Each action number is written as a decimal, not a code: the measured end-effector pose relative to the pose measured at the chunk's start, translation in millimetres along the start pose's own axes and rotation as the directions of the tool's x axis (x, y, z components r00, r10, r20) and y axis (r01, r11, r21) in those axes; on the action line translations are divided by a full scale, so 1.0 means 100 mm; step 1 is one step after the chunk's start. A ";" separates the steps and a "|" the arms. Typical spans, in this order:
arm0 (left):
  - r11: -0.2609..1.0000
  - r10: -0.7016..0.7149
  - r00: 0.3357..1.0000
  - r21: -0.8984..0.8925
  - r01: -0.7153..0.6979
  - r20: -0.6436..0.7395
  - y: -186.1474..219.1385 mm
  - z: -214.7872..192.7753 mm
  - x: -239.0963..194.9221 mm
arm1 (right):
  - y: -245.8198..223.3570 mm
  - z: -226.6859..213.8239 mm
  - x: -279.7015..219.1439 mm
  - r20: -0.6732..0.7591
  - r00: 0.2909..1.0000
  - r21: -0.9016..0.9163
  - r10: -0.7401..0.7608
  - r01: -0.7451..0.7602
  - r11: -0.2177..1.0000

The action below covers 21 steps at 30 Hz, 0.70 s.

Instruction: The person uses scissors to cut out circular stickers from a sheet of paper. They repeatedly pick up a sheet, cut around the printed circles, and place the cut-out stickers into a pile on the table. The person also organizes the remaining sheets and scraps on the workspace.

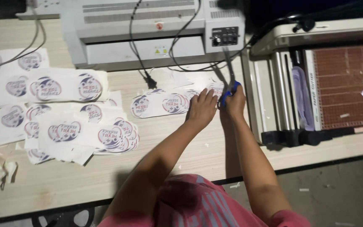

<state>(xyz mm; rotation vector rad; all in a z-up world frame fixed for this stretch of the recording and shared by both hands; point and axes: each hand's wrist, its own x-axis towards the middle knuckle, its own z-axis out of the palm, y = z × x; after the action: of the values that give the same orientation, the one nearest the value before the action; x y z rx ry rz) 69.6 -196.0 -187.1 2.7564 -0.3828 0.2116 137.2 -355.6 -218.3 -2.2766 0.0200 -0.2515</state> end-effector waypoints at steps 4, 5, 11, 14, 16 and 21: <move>0.998 0.005 0.989 -0.067 -0.014 -0.145 -0.40 -0.17 -0.18 | -0.33 -0.02 -0.11 -0.021 0.998 -0.060 -0.056 0.055 0.997; 0.997 -0.048 0.991 -0.065 0.040 -0.124 -0.57 -0.23 -0.28 | -0.55 -0.04 -0.18 -0.017 0.999 0.009 -0.033 0.033 0.999; 0.917 -0.399 0.872 -0.103 0.386 -0.283 -1.42 -0.87 -1.01 | -1.43 0.32 -0.62 0.258 0.965 0.326 -0.039 -0.049 0.944; 0.864 -0.491 0.804 -0.068 0.499 -0.336 -1.57 -0.94 -1.29 | -1.55 0.60 -0.81 0.324 0.934 0.368 -0.152 0.024 0.930; 0.842 -0.520 0.777 -0.057 0.537 -0.355 -1.59 -0.89 -1.40 | -1.55 0.75 -0.89 0.301 0.926 0.367 -0.226 0.106 0.924; 0.824 -0.537 0.756 -0.044 0.564 -0.374 -1.50 -0.72 -1.46 | -1.37 0.99 -0.97 0.281 0.870 0.119 -0.405 0.387 0.914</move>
<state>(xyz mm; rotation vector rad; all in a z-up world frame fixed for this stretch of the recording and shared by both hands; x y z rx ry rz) -33.3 0.0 -196.0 2.6689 0.5524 0.5854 51.2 -182.2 -195.4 -2.2183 -0.6139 -0.1117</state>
